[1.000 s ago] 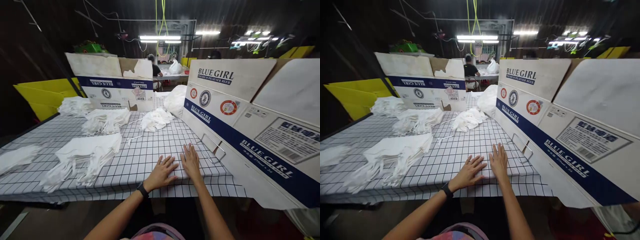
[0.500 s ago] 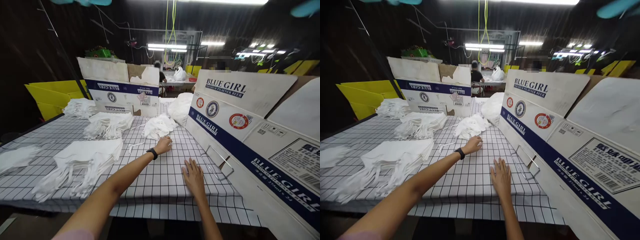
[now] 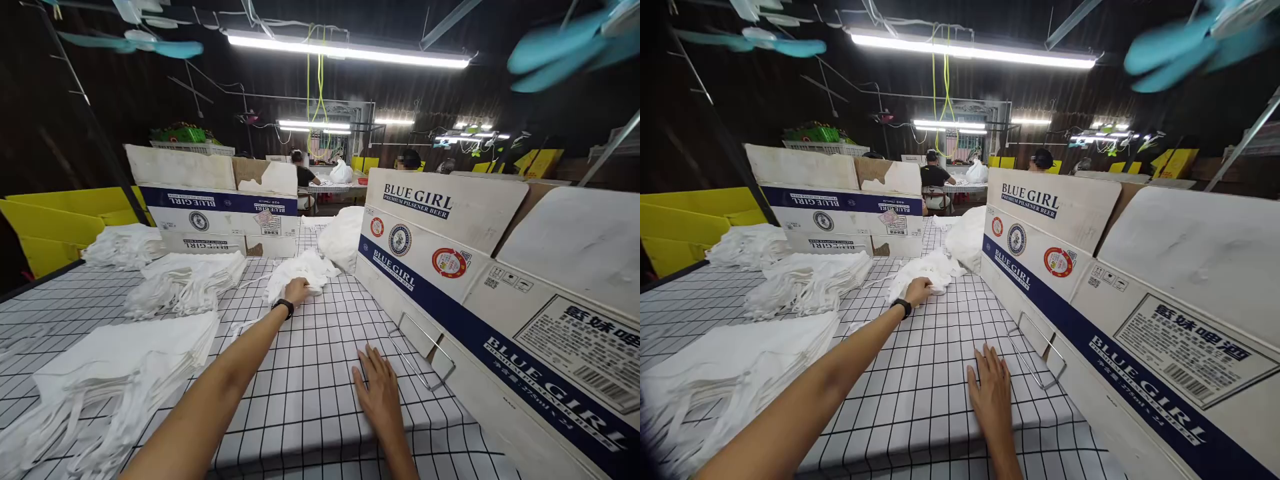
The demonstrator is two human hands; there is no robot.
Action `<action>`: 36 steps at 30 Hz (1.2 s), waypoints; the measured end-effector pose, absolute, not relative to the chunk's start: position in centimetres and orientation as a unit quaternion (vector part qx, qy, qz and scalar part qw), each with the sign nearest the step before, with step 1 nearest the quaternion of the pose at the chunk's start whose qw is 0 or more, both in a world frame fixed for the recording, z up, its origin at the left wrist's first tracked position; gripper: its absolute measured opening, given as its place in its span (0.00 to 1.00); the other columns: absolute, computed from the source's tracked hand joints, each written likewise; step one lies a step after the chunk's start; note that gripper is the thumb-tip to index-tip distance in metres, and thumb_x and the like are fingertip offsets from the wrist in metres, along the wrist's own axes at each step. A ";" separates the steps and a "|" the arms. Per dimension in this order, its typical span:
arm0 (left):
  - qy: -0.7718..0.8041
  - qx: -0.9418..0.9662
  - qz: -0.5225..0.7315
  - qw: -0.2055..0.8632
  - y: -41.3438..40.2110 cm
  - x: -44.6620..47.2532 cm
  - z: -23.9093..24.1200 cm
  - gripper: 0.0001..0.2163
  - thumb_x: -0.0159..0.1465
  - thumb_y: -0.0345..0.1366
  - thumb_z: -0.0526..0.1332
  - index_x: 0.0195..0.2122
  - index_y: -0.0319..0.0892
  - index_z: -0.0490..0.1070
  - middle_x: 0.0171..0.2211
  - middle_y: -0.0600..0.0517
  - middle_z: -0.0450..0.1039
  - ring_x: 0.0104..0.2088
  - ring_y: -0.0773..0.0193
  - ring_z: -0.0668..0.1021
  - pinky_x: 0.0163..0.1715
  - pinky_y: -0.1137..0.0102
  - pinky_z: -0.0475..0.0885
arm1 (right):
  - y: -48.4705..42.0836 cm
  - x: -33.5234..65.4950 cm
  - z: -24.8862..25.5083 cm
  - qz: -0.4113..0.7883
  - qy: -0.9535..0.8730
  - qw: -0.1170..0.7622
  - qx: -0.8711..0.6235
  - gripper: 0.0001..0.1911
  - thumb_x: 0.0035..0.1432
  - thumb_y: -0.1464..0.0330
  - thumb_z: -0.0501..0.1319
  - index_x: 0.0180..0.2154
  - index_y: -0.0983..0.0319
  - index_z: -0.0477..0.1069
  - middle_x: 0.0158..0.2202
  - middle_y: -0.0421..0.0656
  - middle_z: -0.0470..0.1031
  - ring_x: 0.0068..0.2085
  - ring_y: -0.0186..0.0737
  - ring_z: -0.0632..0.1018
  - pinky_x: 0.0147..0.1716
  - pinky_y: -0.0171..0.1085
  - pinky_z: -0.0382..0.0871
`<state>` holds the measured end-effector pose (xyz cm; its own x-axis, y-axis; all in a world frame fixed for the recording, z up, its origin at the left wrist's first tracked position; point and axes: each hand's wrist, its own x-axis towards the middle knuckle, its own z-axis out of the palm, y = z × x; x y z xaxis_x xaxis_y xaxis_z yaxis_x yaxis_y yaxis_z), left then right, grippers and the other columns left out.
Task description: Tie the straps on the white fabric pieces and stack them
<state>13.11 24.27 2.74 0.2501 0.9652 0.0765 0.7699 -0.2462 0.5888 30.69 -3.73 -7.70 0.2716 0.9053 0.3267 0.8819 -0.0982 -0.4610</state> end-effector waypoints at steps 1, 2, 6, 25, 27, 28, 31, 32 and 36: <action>0.570 0.746 0.244 0.244 24.2 12.8 3.2 0.14 0.69 0.35 0.63 0.54 0.36 0.72 0.44 0.45 0.76 0.45 0.58 0.79 0.47 0.61 0.77 | -3.8 30.7 -7.7 0.021 -0.600 0.301 -0.741 0.30 0.73 0.53 0.47 0.65 0.60 0.72 0.69 0.48 0.65 0.71 0.55 0.64 0.70 0.60 0.57; 0.562 0.735 0.270 0.265 23.9 12.5 3.7 0.16 0.68 0.31 0.62 0.56 0.35 0.70 0.40 0.47 0.76 0.42 0.59 0.79 0.44 0.64 0.76 | -3.9 30.7 -7.6 0.021 -0.597 0.308 -0.741 0.30 0.73 0.53 0.48 0.64 0.61 0.73 0.69 0.48 0.66 0.71 0.55 0.65 0.70 0.60 0.57; 0.480 0.726 0.345 0.352 20.8 11.0 6.2 0.20 0.65 0.29 0.58 0.59 0.37 0.67 0.35 0.51 0.72 0.36 0.65 0.76 0.36 0.72 0.72 | -4.0 30.6 -7.7 0.022 -0.595 0.326 -0.734 0.29 0.74 0.55 0.48 0.63 0.63 0.74 0.68 0.50 0.68 0.70 0.54 0.66 0.70 0.58 0.57; 0.237 0.884 0.144 0.375 -2.5 5.9 1.3 0.13 0.64 0.24 0.58 0.46 0.40 0.78 0.42 0.48 0.79 0.42 0.62 0.78 0.45 0.69 0.71 | -4.3 31.8 -6.9 0.027 -0.595 0.386 -0.704 0.25 0.66 0.54 0.56 0.48 0.64 0.82 0.58 0.57 0.76 0.60 0.57 0.73 0.61 0.57 0.67; 0.211 0.863 0.153 0.433 -2.0 5.2 2.0 0.12 0.66 0.29 0.61 0.49 0.41 0.77 0.41 0.50 0.80 0.41 0.64 0.78 0.45 0.70 0.72 | -4.1 31.9 -6.1 0.056 -0.597 0.404 -0.690 0.24 0.66 0.53 0.56 0.48 0.63 0.81 0.57 0.56 0.76 0.59 0.55 0.74 0.57 0.55 0.70; 0.213 0.853 0.164 0.447 -1.4 4.9 2.3 0.11 0.67 0.31 0.62 0.50 0.41 0.77 0.41 0.50 0.80 0.40 0.64 0.78 0.44 0.70 0.72 | -3.9 31.8 -5.7 0.066 -0.600 0.412 -0.683 0.24 0.66 0.53 0.57 0.48 0.62 0.81 0.57 0.56 0.76 0.60 0.55 0.74 0.56 0.54 0.71; 0.303 0.848 0.217 0.377 1.5 4.4 2.8 0.09 0.67 0.32 0.60 0.46 0.39 0.77 0.40 0.48 0.79 0.40 0.62 0.78 0.44 0.67 0.72 | -2.7 31.0 -4.2 0.101 -0.620 0.417 -0.657 0.23 0.64 0.54 0.59 0.50 0.62 0.80 0.58 0.56 0.73 0.59 0.54 0.74 0.53 0.51 0.73; 0.346 0.852 0.225 0.323 2.6 4.3 2.8 0.08 0.67 0.31 0.60 0.45 0.38 0.76 0.41 0.47 0.78 0.41 0.61 0.77 0.45 0.65 0.72 | -2.1 30.6 -3.7 0.118 -0.632 0.408 -0.649 0.22 0.64 0.55 0.60 0.52 0.62 0.79 0.60 0.55 0.71 0.57 0.52 0.75 0.52 0.50 0.74; 0.438 0.873 0.148 0.154 6.3 4.9 2.2 0.14 0.62 0.26 0.61 0.49 0.40 0.75 0.52 0.42 0.73 0.54 0.50 0.71 0.53 0.55 0.67 | 1.3 28.6 -2.5 0.145 -0.715 0.317 -0.606 0.23 0.62 0.68 0.59 0.59 0.60 0.75 0.65 0.54 0.65 0.58 0.50 0.74 0.54 0.49 0.73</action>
